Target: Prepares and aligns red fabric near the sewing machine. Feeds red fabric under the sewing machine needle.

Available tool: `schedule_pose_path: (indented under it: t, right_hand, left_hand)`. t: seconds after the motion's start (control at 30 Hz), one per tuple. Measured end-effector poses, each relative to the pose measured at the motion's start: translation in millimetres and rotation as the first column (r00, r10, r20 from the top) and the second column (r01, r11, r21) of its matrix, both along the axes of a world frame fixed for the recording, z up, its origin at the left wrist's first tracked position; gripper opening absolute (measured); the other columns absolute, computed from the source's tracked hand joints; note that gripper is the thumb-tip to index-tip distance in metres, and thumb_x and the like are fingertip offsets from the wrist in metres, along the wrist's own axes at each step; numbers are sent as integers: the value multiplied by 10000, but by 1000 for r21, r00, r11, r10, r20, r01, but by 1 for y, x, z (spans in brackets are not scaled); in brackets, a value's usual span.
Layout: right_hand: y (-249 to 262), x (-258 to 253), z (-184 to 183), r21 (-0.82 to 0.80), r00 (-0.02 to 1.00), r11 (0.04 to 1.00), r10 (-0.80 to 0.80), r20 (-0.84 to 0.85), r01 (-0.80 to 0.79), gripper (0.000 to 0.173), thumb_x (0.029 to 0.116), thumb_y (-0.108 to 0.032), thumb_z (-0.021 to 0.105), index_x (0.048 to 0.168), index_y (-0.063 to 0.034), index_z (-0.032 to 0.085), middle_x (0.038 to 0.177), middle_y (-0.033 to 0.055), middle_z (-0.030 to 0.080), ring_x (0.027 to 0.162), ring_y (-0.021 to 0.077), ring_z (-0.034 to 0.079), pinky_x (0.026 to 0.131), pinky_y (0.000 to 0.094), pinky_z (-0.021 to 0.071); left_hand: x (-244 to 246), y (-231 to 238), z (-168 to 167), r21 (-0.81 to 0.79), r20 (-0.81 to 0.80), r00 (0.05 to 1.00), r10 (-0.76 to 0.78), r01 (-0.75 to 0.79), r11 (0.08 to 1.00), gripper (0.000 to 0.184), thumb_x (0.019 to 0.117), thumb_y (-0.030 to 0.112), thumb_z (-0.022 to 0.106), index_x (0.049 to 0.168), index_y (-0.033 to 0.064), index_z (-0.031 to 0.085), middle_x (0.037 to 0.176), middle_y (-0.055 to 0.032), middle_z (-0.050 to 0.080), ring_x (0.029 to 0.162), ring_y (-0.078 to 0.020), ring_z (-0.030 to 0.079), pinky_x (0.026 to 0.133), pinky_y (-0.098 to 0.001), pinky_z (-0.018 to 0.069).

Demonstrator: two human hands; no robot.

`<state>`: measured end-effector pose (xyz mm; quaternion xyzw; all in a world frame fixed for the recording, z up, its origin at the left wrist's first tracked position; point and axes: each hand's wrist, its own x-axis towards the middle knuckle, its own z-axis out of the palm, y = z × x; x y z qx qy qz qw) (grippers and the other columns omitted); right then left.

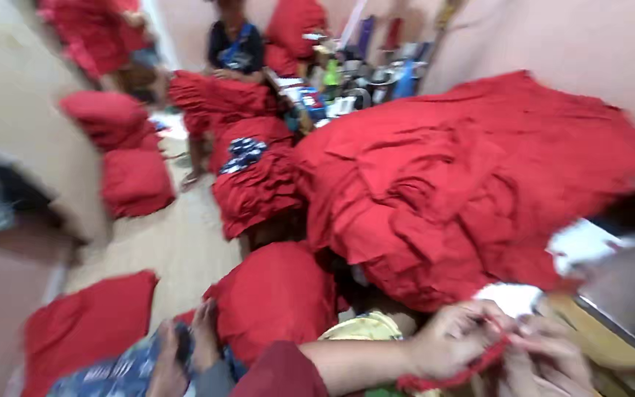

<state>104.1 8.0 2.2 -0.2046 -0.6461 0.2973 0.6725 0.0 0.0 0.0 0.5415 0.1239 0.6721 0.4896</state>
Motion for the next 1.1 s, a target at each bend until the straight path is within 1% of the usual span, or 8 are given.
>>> schedule_pose_path:
  t: [0.23, 0.33, 0.5, 0.63, 0.73, 0.87, 0.97, 1.1]
  right_hand:
    - [6, 20, -16, -15, 925, 927, -373, 67, 375, 165, 1051, -305, 557, 942, -185, 582, 976, -117, 625, 1036, -55, 584, 927, 134, 475]
    - [4, 35, -6, -89, 926, 923, -367, 86, 374, 153, 1040, -217, 548, 912, -134, 549, 845, -123, 575, 827, -134, 549, 755, 59, 471]
    - [4, 51, 6, -154, 949, 937, -309, 62, 315, 106, 1013, -159, 559, 908, -145, 570, 846, -159, 581, 828, -142, 545, 757, 63, 473]
    - [11, 65, 12, -296, 992, 950, -74, 104, 102, 111, 1001, -123, 552, 891, -114, 567, 772, -169, 558, 734, -134, 526, 689, 79, 467]
    - [17, 74, 3, -352, 982, 936, 45, 182, 22, 109, 1005, -103, 553, 911, -52, 573, 780, -125, 572, 726, -122, 520, 679, 83, 454]
    - [-3, 100, -17, -116, 938, 956, -232, 257, 268, 262, 1034, -280, 583, 1072, -49, 699, 1066, 23, 700, 1071, 14, 613, 952, 202, 508]
    - [-39, 100, -21, -56, 947, 953, -288, 141, 298, 179, 1049, -339, 567, 1115, -243, 703, 1117, -117, 662, 1067, -30, 608, 892, 149, 516]
    - [-49, 77, -34, 47, 848, 882, -464, 255, 469, 282, 929, -123, 676, 1208, -128, 639, 1223, 38, 551, 840, -37, 570, 708, 66, 491]
  left_hand:
    - [24, 24, -15, -67, -98, 963, 251, -258, 964, 219, 1102, 250, 403, 1012, 172, 586, 1081, 92, 667, 1137, -35, 609, 1025, -270, 492]
    - [28, 34, -16, -78, -99, 981, 169, -177, 981, 174, 1081, 351, 460, 1015, 278, 603, 1013, 175, 657, 1040, 30, 614, 939, -207, 514]
    - [21, 37, -7, -149, -81, 985, -156, 142, 979, 182, 1009, 454, 557, 1073, 312, 651, 997, 196, 687, 930, 78, 640, 819, -153, 540]
    - [1, 35, 2, -420, 136, 666, -733, 709, 567, 292, 923, 435, 693, 1164, 282, 753, 1085, 109, 765, 997, 19, 704, 897, -195, 568]
    - [-7, 48, -6, -434, -115, 391, -913, 807, 400, 268, 972, 291, 681, 1239, 303, 695, 1150, 172, 732, 1042, 66, 668, 929, -171, 549]
    - [-14, 50, 9, -572, -344, 620, -705, 457, 681, 115, 936, 206, 714, 1048, 225, 697, 959, 139, 758, 911, 13, 707, 864, -226, 589]
    - [-12, 53, 17, -593, -365, 718, -593, 312, 743, 126, 993, 120, 596, 1047, 197, 681, 949, 111, 764, 902, -11, 719, 860, -238, 600]
    - [-2, 45, 37, -668, -362, 748, -556, 208, 715, 253, 977, -26, 487, 976, 159, 660, 865, 105, 756, 829, 7, 717, 816, -202, 602]
